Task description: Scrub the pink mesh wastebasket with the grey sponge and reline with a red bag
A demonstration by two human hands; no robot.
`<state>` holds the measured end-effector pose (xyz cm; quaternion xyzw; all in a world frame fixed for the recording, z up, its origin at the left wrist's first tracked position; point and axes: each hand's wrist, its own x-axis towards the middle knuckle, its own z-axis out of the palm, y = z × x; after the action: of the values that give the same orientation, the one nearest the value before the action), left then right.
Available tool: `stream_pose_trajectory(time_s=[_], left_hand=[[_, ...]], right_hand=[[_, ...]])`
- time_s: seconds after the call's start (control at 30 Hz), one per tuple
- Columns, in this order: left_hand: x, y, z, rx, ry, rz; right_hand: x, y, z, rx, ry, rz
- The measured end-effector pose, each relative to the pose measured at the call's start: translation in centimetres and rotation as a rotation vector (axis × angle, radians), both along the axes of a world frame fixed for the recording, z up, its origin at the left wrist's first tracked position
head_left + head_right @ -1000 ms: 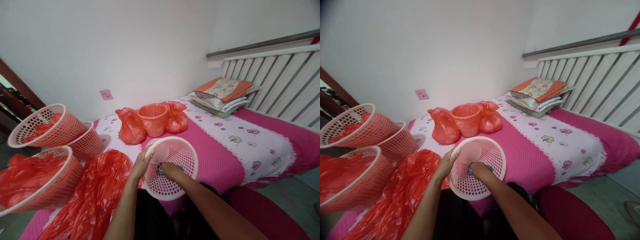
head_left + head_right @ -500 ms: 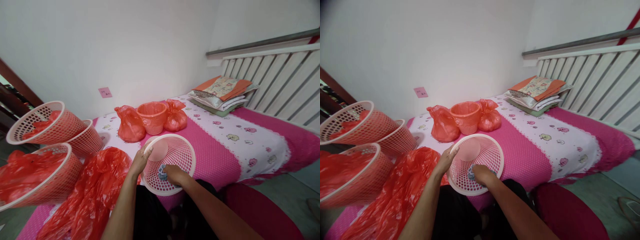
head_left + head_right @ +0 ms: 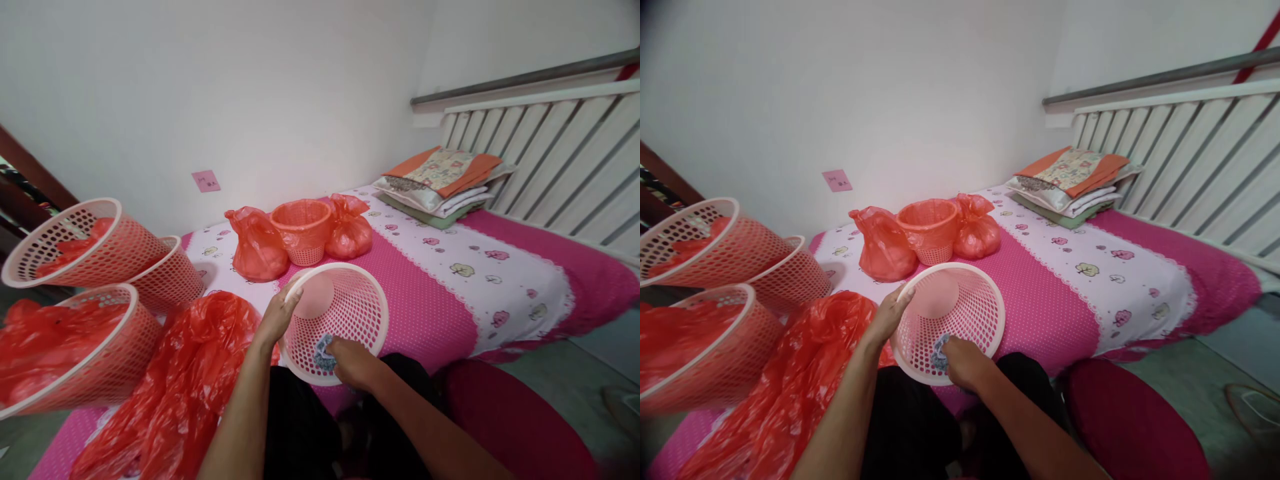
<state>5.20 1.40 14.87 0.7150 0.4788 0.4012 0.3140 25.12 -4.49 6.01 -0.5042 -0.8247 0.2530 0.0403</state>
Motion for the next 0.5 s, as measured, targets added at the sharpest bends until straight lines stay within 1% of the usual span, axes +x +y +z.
stream_pose_trajectory(time_s=[0.23, 0.33, 0.5], left_hand=[[-0.3, 0.4, 0.1, -0.037, -0.031, -0.019], [-0.4, 0.5, 0.0, -0.058, -0.045, -0.028], [-0.6, 0.5, 0.1, -0.070, -0.038, -0.036]], right_hand=[[-0.8, -1.7, 1.4, 0.039, 0.075, 0.032], [-0.6, -2.5, 1.4, 0.058, 0.099, 0.053], [0.5, -3.8, 0.9, 0.075, 0.222, 0.082]])
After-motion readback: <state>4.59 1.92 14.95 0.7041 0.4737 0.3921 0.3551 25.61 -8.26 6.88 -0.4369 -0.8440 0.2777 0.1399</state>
